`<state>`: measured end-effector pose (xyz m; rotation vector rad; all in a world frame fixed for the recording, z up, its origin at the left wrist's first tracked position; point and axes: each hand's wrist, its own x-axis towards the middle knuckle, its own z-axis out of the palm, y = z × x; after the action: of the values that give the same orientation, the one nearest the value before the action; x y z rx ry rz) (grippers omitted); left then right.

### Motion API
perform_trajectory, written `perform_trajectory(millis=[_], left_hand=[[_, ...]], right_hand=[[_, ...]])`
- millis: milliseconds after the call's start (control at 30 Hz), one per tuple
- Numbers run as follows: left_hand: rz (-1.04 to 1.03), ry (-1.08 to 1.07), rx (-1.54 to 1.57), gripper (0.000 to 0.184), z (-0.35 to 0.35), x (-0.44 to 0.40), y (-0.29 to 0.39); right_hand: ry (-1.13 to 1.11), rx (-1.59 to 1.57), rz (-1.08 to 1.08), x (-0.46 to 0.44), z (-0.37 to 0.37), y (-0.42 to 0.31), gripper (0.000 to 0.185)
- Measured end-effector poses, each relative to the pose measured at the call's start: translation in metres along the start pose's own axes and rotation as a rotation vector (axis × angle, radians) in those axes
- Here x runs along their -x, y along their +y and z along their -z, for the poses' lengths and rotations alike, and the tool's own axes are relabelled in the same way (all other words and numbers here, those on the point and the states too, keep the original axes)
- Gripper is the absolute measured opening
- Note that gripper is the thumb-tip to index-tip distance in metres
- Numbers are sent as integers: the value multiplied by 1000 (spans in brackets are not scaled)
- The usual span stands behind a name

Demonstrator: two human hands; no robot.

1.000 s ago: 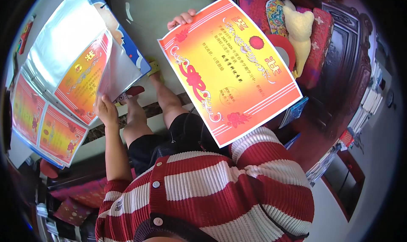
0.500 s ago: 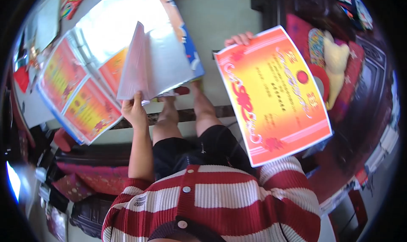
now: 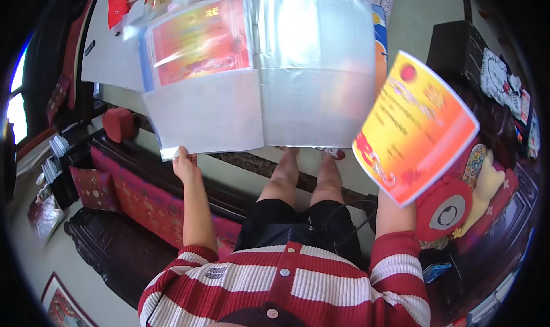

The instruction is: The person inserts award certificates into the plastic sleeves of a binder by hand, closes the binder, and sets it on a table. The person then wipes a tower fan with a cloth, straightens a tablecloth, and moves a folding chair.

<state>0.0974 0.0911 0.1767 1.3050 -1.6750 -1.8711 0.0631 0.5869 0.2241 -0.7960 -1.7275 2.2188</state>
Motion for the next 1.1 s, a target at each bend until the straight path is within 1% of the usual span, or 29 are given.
perform_trajectory(millis=[67, 133, 167, 200, 233, 300, 333, 400, 433, 467, 500, 533, 600, 667, 700, 733, 833, 933, 1033, 1100], left_hand=[[15, 0, -69, 5, 3, -19, -4], [44, 15, -119, 6, 2, -32, -10], [48, 3, -164, 14, 6, -39, -14], [51, -10, -209, 22, 11, -51, -17], [53, -26, -255, 30, 11, -58, -21], [-410, 359, -784, 53, -20, -42, -9], [-647, 549, -1047, 65, -41, -29, -2], [-902, 79, -845, 88, -87, -12, 0], [-989, -110, -1059, 85, -124, 7, 11], [-954, -298, -1119, 86, -158, 19, 17], [-900, -396, -1179, 87, -191, 28, 17], [-872, -454, -1133, 88, -220, 27, 20], [-896, -384, -1168, 88, -265, 17, 13], [-907, -340, -1186, 88, -286, 3, 1], [-913, -318, -1197, 88, -291, 0, -4], [-885, -340, -1206, 82, -293, -3, -9], [-906, -331, -1238, 75, -292, -11, -19], [-890, -331, -1100, 61, -295, -12, -16], [-855, -337, -966, 50, -293, -15, -18], [-816, -320, -1024, 46, -297, 3, -1]], right_hand=[[128, 218, -12, -8, -27, 2, 11], [186, 299, -29, -25, -43, 17, 10], [204, 301, -36, -33, -44, 26, 10], [164, 209, -9, -45, -46, 43, 9], [176, 173, -14, -51, -40, 54, 9], [201, 99, -24, -53, -51, 53, 10], [192, 87, -22, -61, -37, 67, 10], [261, 80, 3, -59, -39, 72, 9], [292, 75, 17, -59, -42, 74, 9], [318, 37, -6, -57, -44, 73, 10], [347, -2, -26, -54, -44, 72, 10], [378, -41, -43, -52, -46, 68, 11], [407, -26, -58, -48, -42, 67, 12], [424, 3, -61, -47, -36, 70, 13], [429, 22, -55, -47, -32, 74, 12], [434, 40, -50, -48, -29, 77, 12], [422, 60, 18, -51, -30, 79, 9], [442, 114, 48, -57, -36, 78, 8], [432, 156, 133, -60, -49, 69, 8], [429, 187, 163, -62, -51, 66, 8]])
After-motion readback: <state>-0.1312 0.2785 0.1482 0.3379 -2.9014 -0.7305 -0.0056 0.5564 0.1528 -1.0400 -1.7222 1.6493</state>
